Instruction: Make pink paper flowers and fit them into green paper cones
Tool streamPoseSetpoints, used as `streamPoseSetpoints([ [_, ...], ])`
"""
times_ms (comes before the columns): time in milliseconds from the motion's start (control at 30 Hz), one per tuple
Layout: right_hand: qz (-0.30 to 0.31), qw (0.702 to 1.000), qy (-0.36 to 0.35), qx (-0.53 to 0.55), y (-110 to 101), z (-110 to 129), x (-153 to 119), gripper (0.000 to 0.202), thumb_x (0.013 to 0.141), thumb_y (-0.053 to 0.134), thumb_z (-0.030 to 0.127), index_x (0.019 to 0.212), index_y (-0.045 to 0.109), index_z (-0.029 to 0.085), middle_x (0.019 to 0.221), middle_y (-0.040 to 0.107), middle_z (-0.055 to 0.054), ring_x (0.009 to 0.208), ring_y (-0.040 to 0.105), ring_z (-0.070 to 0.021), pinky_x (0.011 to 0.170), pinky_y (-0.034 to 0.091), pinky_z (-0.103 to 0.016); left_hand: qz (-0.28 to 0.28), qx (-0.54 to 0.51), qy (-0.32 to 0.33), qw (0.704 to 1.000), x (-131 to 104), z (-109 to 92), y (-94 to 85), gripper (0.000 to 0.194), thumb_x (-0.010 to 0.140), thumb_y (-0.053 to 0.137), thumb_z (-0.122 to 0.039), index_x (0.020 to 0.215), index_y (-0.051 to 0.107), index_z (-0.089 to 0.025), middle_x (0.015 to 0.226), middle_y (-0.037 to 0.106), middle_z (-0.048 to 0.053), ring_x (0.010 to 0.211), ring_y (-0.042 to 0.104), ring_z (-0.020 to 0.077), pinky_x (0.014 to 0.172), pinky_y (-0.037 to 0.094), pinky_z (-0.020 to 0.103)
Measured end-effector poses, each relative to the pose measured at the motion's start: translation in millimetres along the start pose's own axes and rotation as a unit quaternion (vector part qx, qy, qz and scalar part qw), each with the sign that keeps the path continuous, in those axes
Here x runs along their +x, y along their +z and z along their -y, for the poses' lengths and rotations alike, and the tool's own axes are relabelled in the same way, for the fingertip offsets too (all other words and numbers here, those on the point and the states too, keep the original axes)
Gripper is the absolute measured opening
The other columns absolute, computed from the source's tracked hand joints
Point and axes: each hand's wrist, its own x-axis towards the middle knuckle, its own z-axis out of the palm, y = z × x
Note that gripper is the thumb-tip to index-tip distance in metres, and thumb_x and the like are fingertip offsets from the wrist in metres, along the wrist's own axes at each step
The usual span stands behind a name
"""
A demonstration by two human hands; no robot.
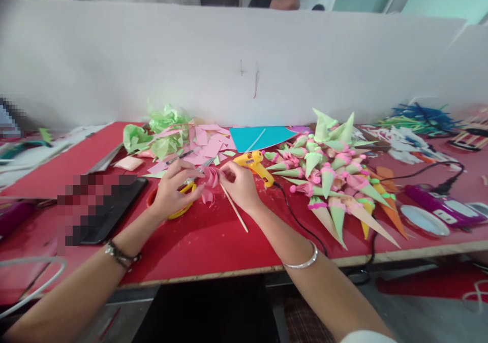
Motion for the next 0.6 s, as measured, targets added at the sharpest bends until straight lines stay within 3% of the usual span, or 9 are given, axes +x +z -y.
streamPoseSetpoints([
  [167, -0.005, 1.000, 0.005, 0.025, 0.7, 2.8, -1.9, 0.004, 0.072, 0.053, 0.021, 0.070, 0.050, 0.019, 0.064, 0.058, 0.000, 0.060, 0.058, -0.0132, 0.057, 0.045, -0.024, 0.043, -0.015, -0.023, 0.999, -2.3, 1.8, 6.9, 0.013, 0.076, 0.055, -0.027, 0.085, 0.057, -0.018, 0.083, 0.055, 0.003, 0.078, 0.052, 0.0130, 0.070, 0.043, 0.025],
  [367, 0.003, 1.000, 0.002, -0.003, -1.0, 1.5, 0.1, 0.007, 0.074, 0.052, 0.024, 0.070, 0.053, 0.019, 0.067, 0.059, -0.001, 0.062, 0.056, -0.0133, 0.058, 0.044, -0.024, 0.035, -0.010, -0.012, 0.999, -0.1, 2.7, 6.0, 0.008, 0.078, 0.051, -0.019, 0.079, 0.059, -0.017, 0.082, 0.053, 0.003, 0.077, 0.051, 0.0121, 0.069, 0.042, 0.024],
  [500, -0.023, 0.999, 0.006, -0.043, -1.4, -8.6, 3.6, 0.011, 0.076, 0.049, 0.024, 0.073, 0.058, 0.019, 0.073, 0.061, -0.003, 0.069, 0.056, -0.0157, 0.064, 0.045, -0.027, 0.035, -0.001, -0.106, 0.994, 1.6, 1.9, 0.3, 0.010, 0.077, 0.051, -0.024, 0.080, 0.056, -0.016, 0.068, 0.054, 0.000, 0.063, 0.050, 0.0110, 0.060, 0.041, 0.023],
  [600, -0.020, 0.999, 0.009, -0.037, -1.7, -14.3, 4.5, 0.013, 0.076, 0.048, 0.023, 0.079, 0.061, 0.020, 0.078, 0.062, -0.004, 0.074, 0.057, -0.0174, 0.067, 0.045, -0.030, 0.093, -0.025, -0.168, 0.981, 2.4, 4.1, -2.0, 0.017, 0.075, 0.052, -0.029, 0.086, 0.053, -0.015, 0.065, 0.054, -0.002, 0.054, 0.047, 0.0090, 0.053, 0.039, 0.021],
])
